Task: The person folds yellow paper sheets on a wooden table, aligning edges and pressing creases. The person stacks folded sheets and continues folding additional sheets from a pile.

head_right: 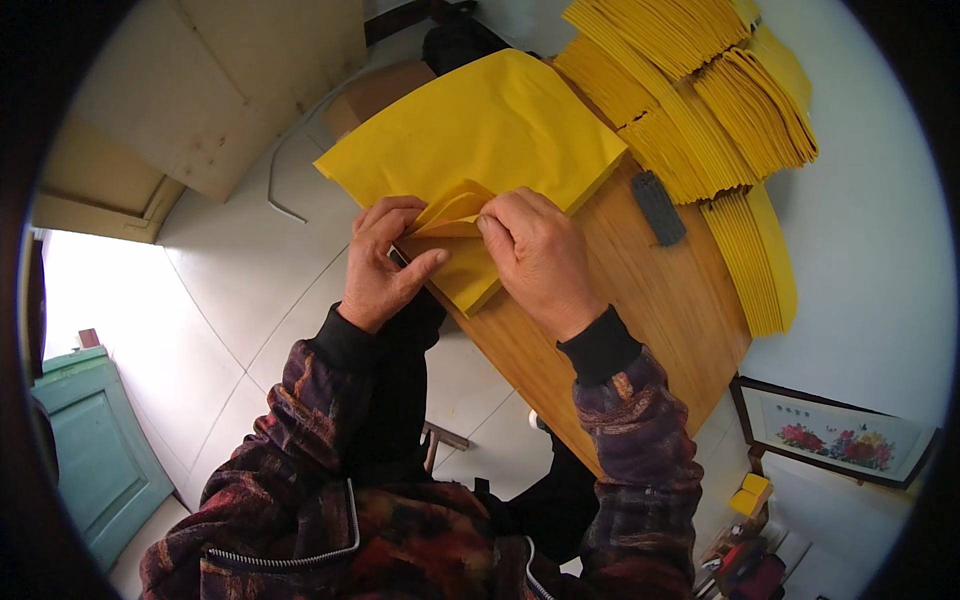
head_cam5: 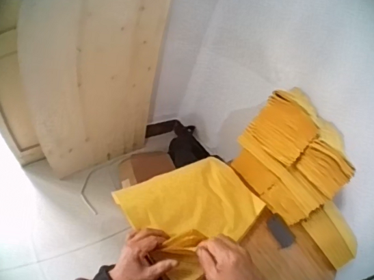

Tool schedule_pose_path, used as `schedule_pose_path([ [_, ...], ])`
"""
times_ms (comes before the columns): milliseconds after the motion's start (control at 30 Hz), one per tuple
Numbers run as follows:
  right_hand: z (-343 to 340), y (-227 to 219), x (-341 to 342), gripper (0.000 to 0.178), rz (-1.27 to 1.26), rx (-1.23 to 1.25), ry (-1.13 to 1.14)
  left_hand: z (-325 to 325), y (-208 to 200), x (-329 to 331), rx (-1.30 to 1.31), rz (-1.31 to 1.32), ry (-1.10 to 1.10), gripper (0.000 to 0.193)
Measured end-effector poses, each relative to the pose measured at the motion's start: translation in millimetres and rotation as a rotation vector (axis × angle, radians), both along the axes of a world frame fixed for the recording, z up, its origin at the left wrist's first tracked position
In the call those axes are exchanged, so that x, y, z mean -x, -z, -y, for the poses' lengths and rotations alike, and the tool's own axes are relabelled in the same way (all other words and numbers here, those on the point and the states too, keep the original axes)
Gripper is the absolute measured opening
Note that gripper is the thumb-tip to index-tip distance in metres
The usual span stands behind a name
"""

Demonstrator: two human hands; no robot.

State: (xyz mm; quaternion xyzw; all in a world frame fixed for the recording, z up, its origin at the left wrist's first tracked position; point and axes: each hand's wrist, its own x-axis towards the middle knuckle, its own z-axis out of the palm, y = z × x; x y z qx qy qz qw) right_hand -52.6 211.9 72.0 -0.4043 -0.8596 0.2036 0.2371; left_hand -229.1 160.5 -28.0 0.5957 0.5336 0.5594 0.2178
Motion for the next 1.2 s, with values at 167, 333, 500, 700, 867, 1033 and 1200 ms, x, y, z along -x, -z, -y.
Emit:
schedule_pose_path([
  [167,6.8,5.3,-7.6,0.012,-0.033,-0.264,0.02,-4.6,0.8,-2.5,0.042,0.016,-0.028,0.015],
  [333,36.8,18.1,-29.3,0.029,0.233,-0.114,-0.138,-5.0,1.2,-5.0,0.037,0.035,-0.073,0.013],
  [500,35.0,34.5,-32.5,0.026,0.319,-0.199,-0.187,-5.1,1.3,-6.8,0.038,0.064,-0.084,0.011],
  [700,21.3,30.0,-28.4,0.012,0.229,-0.108,-0.215,-5.6,3.1,-7.1,0.058,0.069,-0.07,0.013],
  [867,10.0,23.6,-27.5,0.014,0.184,0.066,-0.223,-5.4,2.2,-5.7,0.055,0.048,-0.062,0.013],
  [1033,1.8,18.1,-28.0,0.013,0.193,0.238,-0.217,-5.3,1.4,-4.6,0.046,0.03,-0.054,0.012],
  [1200,-4.5,13.4,-26.6,0.008,0.22,0.278,-0.272,-5.8,2.3,-4.4,0.053,0.025,-0.054,0.013],
])
